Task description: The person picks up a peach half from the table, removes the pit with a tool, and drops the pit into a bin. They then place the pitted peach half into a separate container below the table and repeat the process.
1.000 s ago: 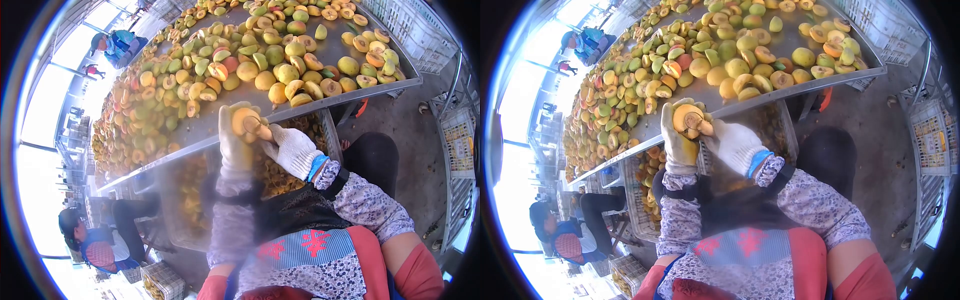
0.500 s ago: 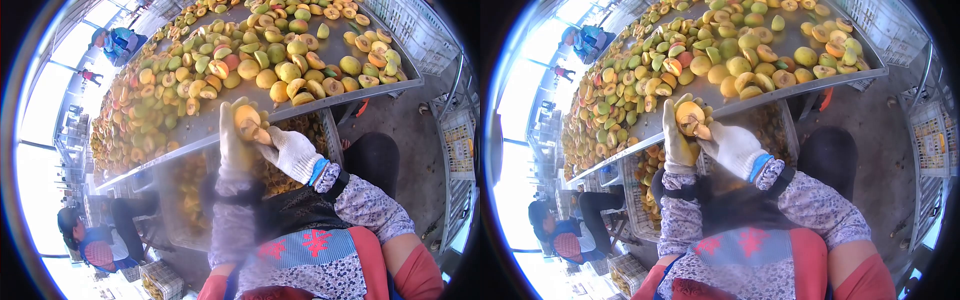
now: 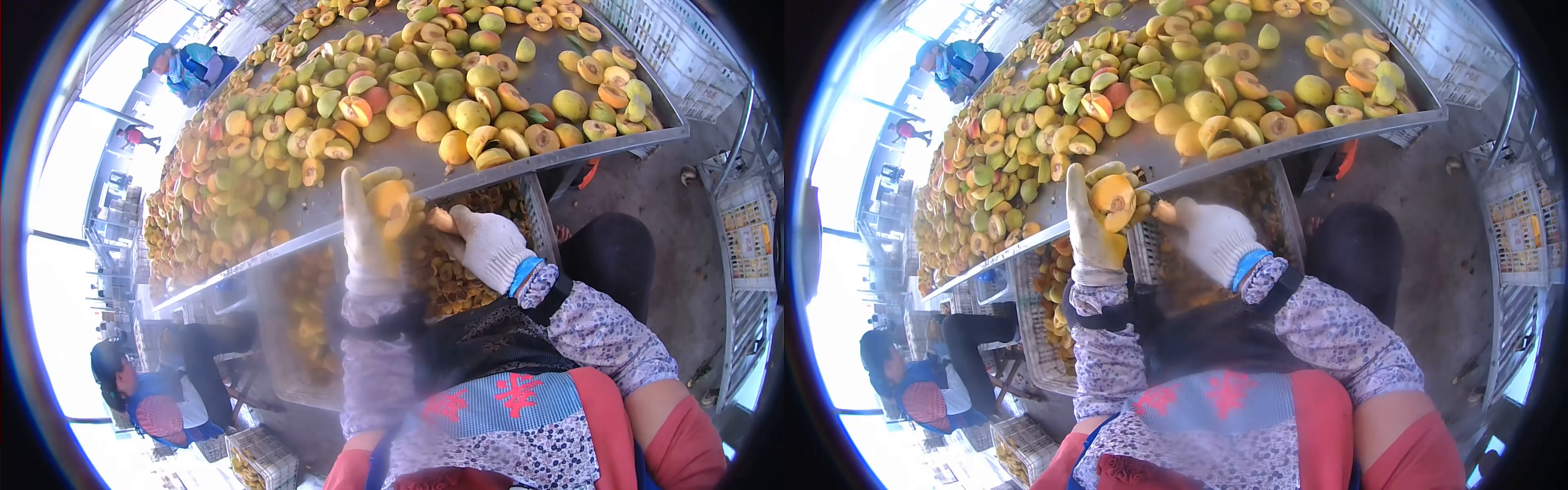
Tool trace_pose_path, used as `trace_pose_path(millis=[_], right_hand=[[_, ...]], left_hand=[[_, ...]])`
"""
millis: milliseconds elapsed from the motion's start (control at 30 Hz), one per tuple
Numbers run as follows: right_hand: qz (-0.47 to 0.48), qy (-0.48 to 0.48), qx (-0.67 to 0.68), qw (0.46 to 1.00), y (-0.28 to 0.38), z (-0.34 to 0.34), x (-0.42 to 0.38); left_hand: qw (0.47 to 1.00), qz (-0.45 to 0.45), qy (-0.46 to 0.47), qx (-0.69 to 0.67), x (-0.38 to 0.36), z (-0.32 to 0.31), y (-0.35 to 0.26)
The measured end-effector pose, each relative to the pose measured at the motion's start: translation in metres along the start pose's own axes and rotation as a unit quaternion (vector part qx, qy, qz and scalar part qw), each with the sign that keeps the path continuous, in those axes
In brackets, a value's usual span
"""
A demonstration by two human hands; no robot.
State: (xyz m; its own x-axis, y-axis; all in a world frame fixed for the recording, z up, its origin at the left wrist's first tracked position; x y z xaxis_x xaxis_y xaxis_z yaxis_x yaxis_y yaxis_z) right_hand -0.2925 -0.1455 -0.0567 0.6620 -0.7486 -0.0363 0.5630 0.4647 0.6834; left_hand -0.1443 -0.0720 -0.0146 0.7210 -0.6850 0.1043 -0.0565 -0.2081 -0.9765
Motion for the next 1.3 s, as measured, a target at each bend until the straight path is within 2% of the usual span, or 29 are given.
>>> trace_pose_path(millis=[67,200,267,333,400,533,700,800,833,867,900,933,1000,1033,1067,1133,1200,1267,1300], right_hand=[[-0.018,-0.002,0.021,1.0,0.002,0.001,-0.002],[0.036,-0.036,0.06,0.997,0.01,-0.004,-0.001],[0.049,-0.022,0.053,0.997,0.017,-0.002,-0.001],[0.043,-0.012,0.038,0.998,0.016,-0.003,0.0],[0.038,-0.003,0.023,0.999,0.014,-0.003,0.001],[0.032,0.024,-0.009,0.999,0.01,-0.005,0.0],[0.025,0.057,-0.014,0.998,0.011,-0.002,0.001],[0.022,0.064,0.024,0.997,0.012,-0.008,-0.004],[-0.001,0.078,0.092,0.993,0.009,-0.019,-0.006],[-0.022,0.091,0.158,0.983,0.009,-0.023,-0.008],[-0.006,0.088,0.212,0.973,0.012,-0.025,-0.011],[-0.007,0.087,0.212,0.973,0.013,-0.024,-0.01],[-0.05,0.175,0.328,0.927,0.018,-0.024,-0.009],[-0.049,0.175,0.328,0.927,0.02,-0.025,-0.009],[-0.048,0.195,0.357,0.912,0.021,-0.027,-0.01],[-0.047,0.215,0.39,0.894,0.023,-0.025,-0.01],[-0.027,0.201,0.247,0.948,0.023,-0.012,-0.008],[-0.036,0.205,0.224,0.952,0.016,-0.018,-0.009],[-0.045,0.209,0.201,0.956,0.013,-0.02,-0.01]], left_hand=[[0.995,0.027,-0.026,-0.094,0.002,0.002,0.003],[0.993,0.026,-0.008,-0.115,0.006,0.008,0.015],[0.997,-0.009,0.011,-0.08,0.006,0.003,0.017],[0.996,0.001,0.014,-0.091,0.002,0.001,0.014],[0.996,-0.026,0.079,-0.02,0.004,0.006,0.014],[0.993,-0.026,0.116,0.019,0.007,0.01,0.019],[0.973,-0.081,0.191,0.1,0.005,0.006,0.009],[0.976,-0.084,0.163,0.114,0.003,0.006,0.015],[0.976,-0.084,0.163,0.114,0.003,0.005,0.015],[0.986,-0.041,0.147,0.075,0.002,0.002,0.013],[0.991,0.003,0.129,0.035,0.001,-0.001,0.01],[0.991,0.004,0.131,0.035,-0.002,-0.007,0.005],[0.993,0.074,0.015,-0.095,-0.012,-0.019,-0.008],[0.995,-0.089,0.026,0.025,-0.009,-0.014,0.0],[0.995,-0.091,0.026,0.025,-0.007,-0.014,0.002],[0.998,-0.022,-0.033,-0.055,-0.006,-0.009,0.008],[0.999,0.012,0.002,-0.031,-0.002,0.0,-0.002],[0.986,0.104,0.097,0.085,0.006,0.008,0.005],[0.985,0.107,0.092,0.096,0.005,0.007,0.005]])
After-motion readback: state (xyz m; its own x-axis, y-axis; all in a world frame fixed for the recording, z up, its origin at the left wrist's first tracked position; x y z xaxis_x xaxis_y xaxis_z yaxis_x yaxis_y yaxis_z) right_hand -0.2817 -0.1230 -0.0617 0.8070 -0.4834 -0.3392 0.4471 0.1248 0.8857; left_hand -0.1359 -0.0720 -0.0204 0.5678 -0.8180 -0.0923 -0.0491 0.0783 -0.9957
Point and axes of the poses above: each hand's wrist, its own x-axis towards the middle knuckle, its own z-axis out of the back of the hand, y = z × x, the point moved 3 cm from there along x, towards the middle knuckle, and after that the axes turned 11 degrees about -z, right-handed, at the moved point
